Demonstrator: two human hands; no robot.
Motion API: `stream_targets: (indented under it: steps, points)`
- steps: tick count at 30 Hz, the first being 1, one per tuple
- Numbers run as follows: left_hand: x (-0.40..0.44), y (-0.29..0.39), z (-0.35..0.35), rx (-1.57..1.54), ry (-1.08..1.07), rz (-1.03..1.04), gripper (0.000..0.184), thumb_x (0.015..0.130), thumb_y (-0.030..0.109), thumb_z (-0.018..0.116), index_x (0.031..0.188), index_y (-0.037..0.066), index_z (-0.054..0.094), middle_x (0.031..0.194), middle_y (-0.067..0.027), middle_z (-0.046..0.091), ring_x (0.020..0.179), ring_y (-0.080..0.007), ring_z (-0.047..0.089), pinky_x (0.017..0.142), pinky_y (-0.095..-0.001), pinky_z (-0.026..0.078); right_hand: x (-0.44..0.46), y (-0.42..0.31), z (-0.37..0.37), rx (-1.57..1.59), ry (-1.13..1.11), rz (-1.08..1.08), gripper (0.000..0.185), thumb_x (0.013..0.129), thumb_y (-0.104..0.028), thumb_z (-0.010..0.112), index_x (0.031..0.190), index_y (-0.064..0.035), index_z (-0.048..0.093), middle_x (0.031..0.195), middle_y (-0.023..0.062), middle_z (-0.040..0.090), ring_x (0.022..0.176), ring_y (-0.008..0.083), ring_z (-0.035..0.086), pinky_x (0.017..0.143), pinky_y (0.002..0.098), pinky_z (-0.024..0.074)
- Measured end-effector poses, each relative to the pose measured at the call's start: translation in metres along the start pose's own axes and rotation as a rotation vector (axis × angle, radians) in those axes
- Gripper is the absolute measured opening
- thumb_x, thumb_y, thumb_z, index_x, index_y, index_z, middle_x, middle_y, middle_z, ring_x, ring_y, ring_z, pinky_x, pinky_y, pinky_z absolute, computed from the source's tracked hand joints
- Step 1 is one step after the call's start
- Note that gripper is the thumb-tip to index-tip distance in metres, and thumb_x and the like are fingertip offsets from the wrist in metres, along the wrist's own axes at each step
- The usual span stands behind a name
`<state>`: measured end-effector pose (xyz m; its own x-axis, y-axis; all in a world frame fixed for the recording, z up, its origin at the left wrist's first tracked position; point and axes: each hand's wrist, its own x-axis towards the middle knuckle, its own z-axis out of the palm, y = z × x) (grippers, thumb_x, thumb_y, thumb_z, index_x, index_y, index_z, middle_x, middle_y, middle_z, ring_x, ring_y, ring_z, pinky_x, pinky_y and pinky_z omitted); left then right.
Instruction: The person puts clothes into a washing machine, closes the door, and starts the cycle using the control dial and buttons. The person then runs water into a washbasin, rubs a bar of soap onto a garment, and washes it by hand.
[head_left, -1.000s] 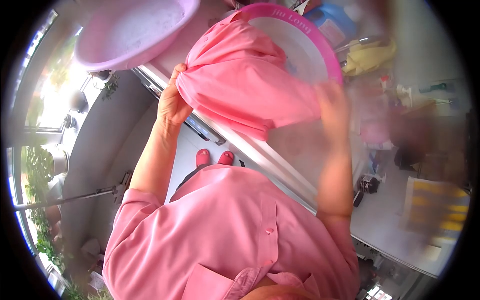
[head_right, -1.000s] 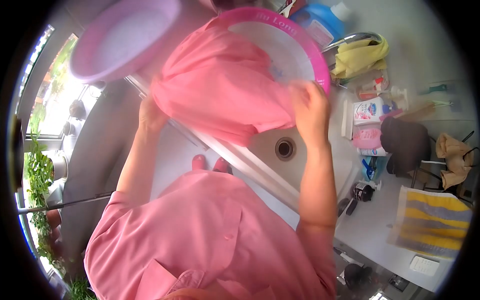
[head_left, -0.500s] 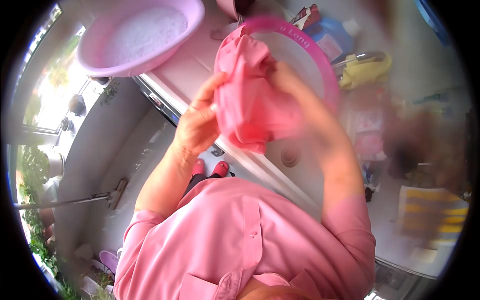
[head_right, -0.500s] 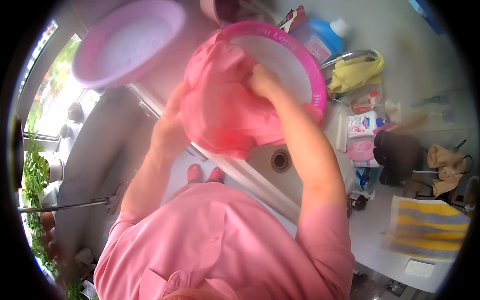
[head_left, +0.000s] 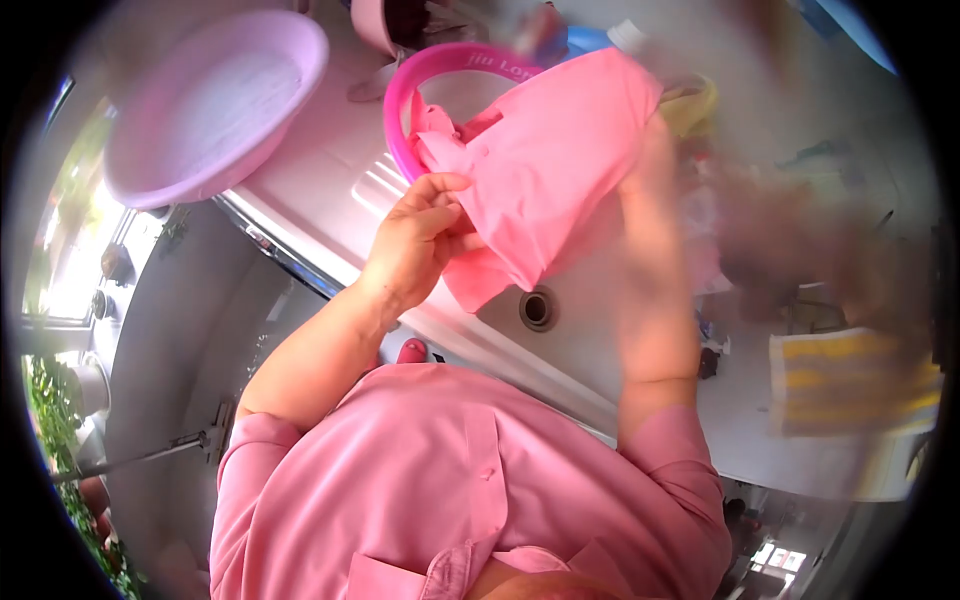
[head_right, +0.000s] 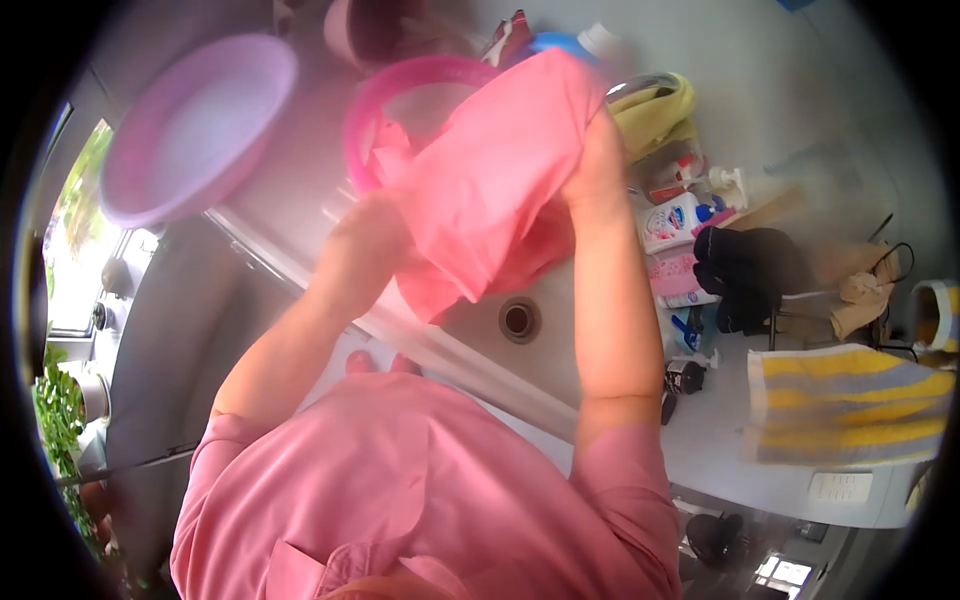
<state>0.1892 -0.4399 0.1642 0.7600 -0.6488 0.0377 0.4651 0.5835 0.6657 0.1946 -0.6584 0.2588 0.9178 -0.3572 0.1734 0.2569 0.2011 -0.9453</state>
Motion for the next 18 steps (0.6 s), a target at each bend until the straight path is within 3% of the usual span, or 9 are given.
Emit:
stream_targets:
  steps: [2, 6, 8, 10, 12, 14, 16, 18]
  points:
    - [0.001, 0.006, 0.007, -0.017, 0.069, -0.078, 0.022, 0.085, 0.0, 0.039, 0.106, 0.001, 0.04, 0.101, -0.0123, 0.053, 0.088, -0.0225, 0.057, 0.077, -0.0337, 0.05, 0.001, -0.015, -0.016, -0.166, -0.083, -0.095, 0.032, 0.089, -0.023, 0.038, 0.109, -0.0015, 0.051, 0.105, 0.0077, 0.056, 0.095, 0.0175, 0.054, 0.084, 0.0309, 0.0435]
    - [0.008, 0.007, 0.015, -0.072, 0.093, -0.206, 0.024, 0.086, 0.004, 0.04, 0.109, -0.001, 0.038, 0.105, -0.0139, 0.05, 0.089, -0.0245, 0.057, 0.076, -0.0335, 0.051, 0.024, -0.043, -0.043, 0.114, -0.094, 0.038, 0.036, 0.088, -0.028, 0.039, 0.109, -0.0012, 0.051, 0.104, 0.008, 0.056, 0.093, 0.0179, 0.055, 0.081, 0.0295, 0.0439]
    - [0.017, 0.002, 0.013, 0.042, -0.006, -0.18, 0.028, 0.086, 0.005, 0.04, 0.113, -0.002, 0.037, 0.108, -0.0143, 0.047, 0.092, -0.0252, 0.055, 0.078, -0.0341, 0.05, 0.006, -0.067, -0.019, -0.085, -0.183, -0.227, 0.033, 0.089, -0.026, 0.039, 0.108, -0.0012, 0.051, 0.102, 0.0079, 0.057, 0.093, 0.0177, 0.055, 0.081, 0.0298, 0.044]
    - [0.026, 0.002, 0.019, -0.174, 0.026, -0.332, 0.031, 0.086, 0.005, 0.042, 0.115, -0.003, 0.037, 0.109, -0.0139, 0.047, 0.098, -0.0256, 0.052, 0.082, -0.0342, 0.049, -0.001, -0.085, 0.005, -0.173, -0.125, -0.304, 0.036, 0.088, -0.026, 0.04, 0.112, -0.0008, 0.048, 0.107, 0.0104, 0.055, 0.096, 0.0197, 0.054, 0.084, 0.0322, 0.0431]
    - [0.039, -0.01, 0.014, -0.207, 0.001, -0.346, 0.032, 0.086, 0.007, 0.044, 0.116, -0.003, 0.037, 0.11, -0.0139, 0.046, 0.099, -0.0257, 0.051, 0.083, -0.0352, 0.047, 0.001, -0.111, 0.022, -0.255, -0.068, -0.381, 0.04, 0.087, -0.027, 0.041, 0.117, -0.0003, 0.045, 0.111, 0.0129, 0.053, 0.1, 0.0218, 0.052, 0.086, 0.0345, 0.0422]
    - [0.046, -0.012, 0.018, -0.237, -0.016, -0.362, 0.034, 0.086, 0.008, 0.046, 0.117, -0.002, 0.036, 0.111, -0.014, 0.046, 0.1, -0.0258, 0.05, 0.085, -0.0363, 0.046, 0.016, -0.136, 0.032, -0.049, 0.058, -0.07, 0.021, 0.079, -0.015, 0.058, 0.097, -0.0055, 0.058, 0.089, 0.0099, 0.062, 0.079, 0.0191, 0.059, 0.073, 0.0302, 0.0482]
    - [0.051, -0.01, 0.029, -0.162, 0.147, -0.343, 0.04, 0.084, 0.017, 0.053, 0.117, 0.0, 0.038, 0.11, -0.0118, 0.046, 0.099, -0.0253, 0.049, 0.085, -0.0379, 0.044, 0.032, -0.149, 0.021, -0.062, 0.055, -0.105, 0.021, 0.079, -0.016, 0.057, 0.097, -0.0053, 0.058, 0.09, 0.0098, 0.062, 0.08, 0.0191, 0.059, 0.074, 0.0303, 0.048]
    - [0.086, -0.039, -0.003, -0.252, 0.076, -0.346, 0.043, 0.083, 0.023, 0.056, 0.117, 0.002, 0.039, 0.109, -0.01, 0.046, 0.097, -0.0248, 0.049, 0.084, -0.0371, 0.043, 0.041, -0.165, 0.018, -0.091, 0.078, -0.169, 0.021, 0.08, -0.016, 0.056, 0.098, -0.0049, 0.058, 0.091, 0.0097, 0.061, 0.082, 0.019, 0.058, 0.075, 0.0303, 0.0476]
